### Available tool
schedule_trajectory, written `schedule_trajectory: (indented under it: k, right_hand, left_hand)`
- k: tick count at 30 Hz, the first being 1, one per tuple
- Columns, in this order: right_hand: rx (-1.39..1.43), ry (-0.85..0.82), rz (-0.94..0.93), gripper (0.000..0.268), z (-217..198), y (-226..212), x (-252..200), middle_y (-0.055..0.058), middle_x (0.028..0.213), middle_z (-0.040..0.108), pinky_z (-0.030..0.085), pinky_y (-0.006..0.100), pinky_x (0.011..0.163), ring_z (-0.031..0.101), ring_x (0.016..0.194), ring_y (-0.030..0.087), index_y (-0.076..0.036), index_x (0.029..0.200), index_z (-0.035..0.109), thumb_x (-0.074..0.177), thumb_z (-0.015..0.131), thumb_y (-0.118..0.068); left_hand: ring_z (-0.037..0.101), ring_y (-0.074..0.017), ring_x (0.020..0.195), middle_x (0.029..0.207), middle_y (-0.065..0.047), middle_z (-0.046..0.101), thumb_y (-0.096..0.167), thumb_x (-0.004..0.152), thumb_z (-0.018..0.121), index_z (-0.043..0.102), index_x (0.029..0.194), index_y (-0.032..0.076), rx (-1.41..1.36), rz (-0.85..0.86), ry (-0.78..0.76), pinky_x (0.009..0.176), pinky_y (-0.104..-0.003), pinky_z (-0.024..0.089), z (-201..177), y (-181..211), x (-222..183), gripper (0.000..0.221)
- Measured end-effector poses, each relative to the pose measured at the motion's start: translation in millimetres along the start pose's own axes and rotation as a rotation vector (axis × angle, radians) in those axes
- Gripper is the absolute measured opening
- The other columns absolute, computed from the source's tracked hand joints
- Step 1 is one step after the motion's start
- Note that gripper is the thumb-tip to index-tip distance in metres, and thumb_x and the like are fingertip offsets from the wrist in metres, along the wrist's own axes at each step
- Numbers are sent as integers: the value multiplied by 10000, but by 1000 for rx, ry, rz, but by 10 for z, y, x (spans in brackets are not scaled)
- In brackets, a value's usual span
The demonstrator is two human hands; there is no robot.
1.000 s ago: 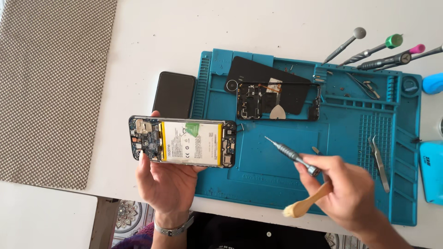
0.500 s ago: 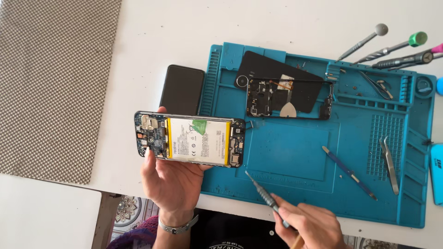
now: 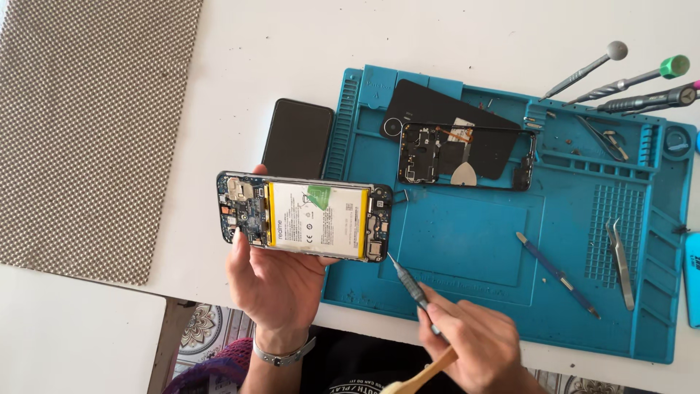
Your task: The person disassembles a smartphone on a blue work mat, removing the battery and internal components using a screwdriver, tweezers, and a plastic pry tool. They clean the interior with a brush and handle the back cover and screen assembly.
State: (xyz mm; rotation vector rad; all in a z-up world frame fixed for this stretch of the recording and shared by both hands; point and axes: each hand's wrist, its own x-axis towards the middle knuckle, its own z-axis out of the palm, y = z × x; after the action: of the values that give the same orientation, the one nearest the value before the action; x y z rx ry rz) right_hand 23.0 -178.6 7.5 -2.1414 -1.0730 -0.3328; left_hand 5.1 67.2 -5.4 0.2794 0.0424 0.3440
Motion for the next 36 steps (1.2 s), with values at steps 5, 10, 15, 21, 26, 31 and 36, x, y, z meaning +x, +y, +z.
schedule_trajectory:
  k: [5, 10, 15, 21, 26, 31, 36]
  right_hand:
    - [-4, 88, 14, 263, 113, -145, 111, 182, 908, 762, 503, 257, 465, 627, 507, 115, 0, 951, 579, 805, 794, 38]
    - [-68, 84, 63, 240, 153, -64, 252, 184, 895, 756, 505, 290, 480, 635, 535, 165, 27, 930, 586, 817, 798, 39]
    - [-15, -8, 51, 218, 220, -41, 190, 229, 916, 750, 528, 309, 483, 662, 553, 170, 33, 903, 591, 819, 792, 19]
    - [33, -39, -26, 202, 344, -234, 46, 263, 972, 751, 556, 283, 478, 696, 557, 150, 22, 880, 600, 838, 795, -3]
    - [6, -13, 57, 186, 392, -256, 315, 241, 1002, 761, 548, 287, 500, 674, 566, 163, 46, 909, 615, 833, 783, 18]
    - [-19, 53, 149, 174, 425, -237, 480, 183, 954, 764, 535, 289, 503, 665, 576, 165, 50, 942, 632, 857, 781, 17]
    - [-39, 46, 111, 170, 475, -282, 466, 190, 1001, 744, 581, 291, 576, 723, 692, 194, 15, 941, 631, 883, 780, -42]
  left_hand:
    - [601, -405, 1347, 1533, -217, 539, 388, 1102, 437, 139, 1756, 133, 37, 23, 25, 985, -572, 589, -5, 13, 12, 763]
    - [615, -411, 1357, 1515, -233, 546, 372, 1135, 440, 141, 1747, 117, -34, 26, -18, 1001, -574, 596, -48, 10, 12, 727]
    - [617, -406, 1339, 1539, -235, 546, 378, 1106, 449, 144, 1757, 128, -30, 21, 14, 988, -565, 595, -55, 17, 14, 762]
    - [618, -419, 1343, 1538, -242, 547, 380, 1113, 435, 152, 1767, 100, -8, 43, 3, 999, -575, 594, -21, 44, 9, 766]
    - [616, -425, 1362, 1490, -241, 550, 388, 1136, 400, 151, 1756, 101, -22, 76, -18, 1029, -595, 584, 28, 132, -4, 728]
    - [608, -424, 1366, 1513, -232, 556, 383, 1128, 381, 150, 1751, 103, -39, 95, -14, 1044, -607, 571, 40, 178, 10, 722]
    - [603, -418, 1367, 1527, -216, 552, 383, 1122, 385, 147, 1770, 107, -30, 102, 47, 1052, -615, 571, 29, 163, 11, 744]
